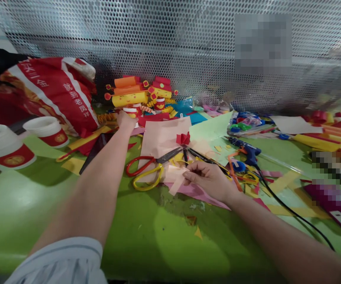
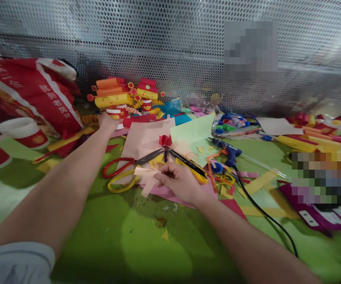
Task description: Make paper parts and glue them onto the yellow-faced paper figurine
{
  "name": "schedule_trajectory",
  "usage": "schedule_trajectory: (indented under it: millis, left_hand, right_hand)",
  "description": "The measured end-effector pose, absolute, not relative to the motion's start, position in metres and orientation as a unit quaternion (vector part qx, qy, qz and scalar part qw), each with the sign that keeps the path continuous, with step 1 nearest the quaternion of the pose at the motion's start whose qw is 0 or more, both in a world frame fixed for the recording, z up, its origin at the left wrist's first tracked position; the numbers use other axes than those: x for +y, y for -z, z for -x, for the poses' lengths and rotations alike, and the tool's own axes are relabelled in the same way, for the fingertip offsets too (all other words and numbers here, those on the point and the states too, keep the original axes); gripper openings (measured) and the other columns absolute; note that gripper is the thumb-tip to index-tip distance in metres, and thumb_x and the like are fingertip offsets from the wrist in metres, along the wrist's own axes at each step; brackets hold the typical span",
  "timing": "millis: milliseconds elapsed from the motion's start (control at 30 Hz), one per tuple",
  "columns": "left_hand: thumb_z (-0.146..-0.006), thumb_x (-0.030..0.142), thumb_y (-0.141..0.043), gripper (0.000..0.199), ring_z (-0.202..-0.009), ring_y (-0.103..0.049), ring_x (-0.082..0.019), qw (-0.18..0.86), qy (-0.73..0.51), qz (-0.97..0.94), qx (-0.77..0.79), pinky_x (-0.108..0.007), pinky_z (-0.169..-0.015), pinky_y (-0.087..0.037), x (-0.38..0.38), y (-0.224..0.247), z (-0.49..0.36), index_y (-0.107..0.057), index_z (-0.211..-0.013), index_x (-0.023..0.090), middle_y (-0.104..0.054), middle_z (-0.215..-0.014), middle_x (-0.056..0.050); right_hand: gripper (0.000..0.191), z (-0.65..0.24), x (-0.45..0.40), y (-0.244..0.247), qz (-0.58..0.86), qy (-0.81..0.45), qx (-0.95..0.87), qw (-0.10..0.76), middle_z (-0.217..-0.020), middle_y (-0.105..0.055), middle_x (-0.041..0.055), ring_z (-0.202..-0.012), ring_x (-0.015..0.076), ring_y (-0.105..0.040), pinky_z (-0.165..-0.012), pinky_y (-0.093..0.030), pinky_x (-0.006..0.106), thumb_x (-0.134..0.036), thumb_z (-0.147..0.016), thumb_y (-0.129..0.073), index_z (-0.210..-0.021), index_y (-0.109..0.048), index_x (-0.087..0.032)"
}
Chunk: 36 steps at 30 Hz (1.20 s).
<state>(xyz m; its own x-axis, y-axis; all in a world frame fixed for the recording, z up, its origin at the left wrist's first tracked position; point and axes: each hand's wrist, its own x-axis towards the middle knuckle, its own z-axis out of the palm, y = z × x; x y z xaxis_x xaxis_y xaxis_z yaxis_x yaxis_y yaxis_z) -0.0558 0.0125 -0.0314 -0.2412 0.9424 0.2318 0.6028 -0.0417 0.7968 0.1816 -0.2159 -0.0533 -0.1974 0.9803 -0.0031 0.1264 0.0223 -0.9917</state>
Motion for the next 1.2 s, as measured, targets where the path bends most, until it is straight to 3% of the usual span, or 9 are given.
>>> schedule_trajectory:
  millis: [133,300,533,700,833,967,1033,1100,1200]
  left_hand:
    - [-0.066,0.019,-0.076,0.052,-0.132,-0.033,-0.028,0.133,-0.466,-0.489,0.725,-0.036,-0.102,-0.031,0.006,0.035,0.05,-0.047,-0.108,0.008,-0.046,-0.131,-0.015]
    - [-0.065,0.013,-0.075,0.053,-0.127,-0.041,-0.028,0.145,-0.466,-0.472,0.734,-0.04,-0.1,-0.035,0.007,0.035,0.049,-0.045,-0.109,0.013,-0.048,-0.129,-0.016]
    - [-0.066,0.017,-0.076,0.083,-0.133,-0.034,-0.03,0.16,-0.445,-0.491,0.731,-0.039,-0.105,-0.029,0.001,0.031,0.05,-0.028,-0.131,-0.001,-0.038,-0.139,-0.025]
    - [-0.06,0.001,-0.073,0.087,-0.135,-0.031,-0.03,0.137,-0.443,-0.481,0.744,-0.037,-0.11,-0.026,-0.013,0.022,0.045,-0.028,-0.134,0.0,-0.032,-0.144,-0.027]
    - [-0.066,-0.002,-0.063,0.076,-0.138,-0.026,-0.03,0.109,-0.451,-0.476,0.747,-0.037,-0.113,-0.024,-0.034,0.016,0.042,-0.029,-0.133,-0.004,-0.031,-0.143,-0.028]
    - [-0.071,-0.002,-0.051,0.058,-0.135,-0.032,-0.023,0.069,-0.479,-0.526,0.699,-0.031,-0.113,-0.023,-0.07,0.013,0.039,-0.042,-0.128,0.006,-0.035,-0.144,-0.018]
    - [-0.072,0.002,-0.052,0.051,-0.127,-0.043,-0.022,0.077,-0.503,-0.575,0.641,-0.03,-0.108,-0.033,-0.092,0.012,0.034,-0.05,-0.122,0.01,-0.045,-0.136,-0.014]
    - [-0.074,0.01,-0.054,0.04,-0.103,-0.059,-0.02,0.173,-0.505,-0.609,0.586,-0.033,-0.093,-0.046,-0.117,0.011,0.026,-0.057,-0.113,0.015,-0.06,-0.116,-0.009]
    - [-0.073,0.019,-0.056,0.021,-0.073,-0.061,-0.015,0.361,-0.461,-0.63,0.51,-0.03,-0.07,-0.05,-0.153,0.012,0.007,-0.064,-0.092,0.015,-0.066,-0.089,-0.005]
  right_hand:
    - [0.025,-0.182,-0.217,0.052,0.476,-0.499,-0.592,0.417,-0.06,-0.062,-0.0008,-0.056,0.0109,-0.061,-0.053,-0.048,0.023,-0.041,-0.069,-0.068,-0.067,-0.058,-0.018]
    - [0.024,-0.182,-0.218,0.049,0.468,-0.509,-0.597,0.407,-0.061,-0.062,-0.0006,-0.058,0.0107,-0.061,-0.054,-0.047,0.022,-0.04,-0.07,-0.066,-0.068,-0.058,-0.018]
    - [0.023,-0.182,-0.217,0.049,0.473,-0.52,-0.588,0.399,-0.061,-0.061,-0.001,-0.058,0.0102,-0.06,-0.055,-0.045,0.022,-0.04,-0.069,-0.066,-0.068,-0.058,-0.018]
    - [0.023,-0.183,-0.216,0.051,0.474,-0.515,-0.59,0.403,-0.063,-0.06,-0.0019,-0.059,0.0105,-0.062,-0.054,-0.045,0.021,-0.039,-0.068,-0.067,-0.069,-0.058,-0.018]
    - [0.028,-0.183,-0.215,0.05,0.481,-0.51,-0.578,0.418,-0.06,-0.059,-0.0025,-0.056,0.0105,-0.061,-0.052,-0.046,0.022,-0.042,-0.065,-0.07,-0.066,-0.058,-0.017]
    - [0.037,-0.183,-0.211,0.048,0.483,-0.515,-0.551,0.445,-0.054,-0.06,-0.0026,-0.05,0.0092,-0.059,-0.05,-0.047,0.022,-0.049,-0.057,-0.075,-0.065,-0.059,-0.016]
    - [0.043,-0.183,-0.208,0.047,0.473,-0.531,-0.525,0.469,-0.053,-0.061,-0.0023,-0.048,0.0094,-0.059,-0.05,-0.049,0.023,-0.053,-0.051,-0.077,-0.064,-0.059,-0.016]
    - [0.047,-0.183,-0.206,0.048,0.459,-0.543,-0.497,0.497,-0.053,-0.062,-0.0013,-0.048,0.0099,-0.059,-0.052,-0.052,0.025,-0.056,-0.047,-0.078,-0.064,-0.06,-0.017]
    - [0.047,-0.182,-0.205,0.05,0.444,-0.552,-0.473,0.523,-0.058,-0.066,0.0009,-0.049,0.0113,-0.061,-0.054,-0.055,0.028,-0.056,-0.048,-0.079,-0.067,-0.061,-0.017]
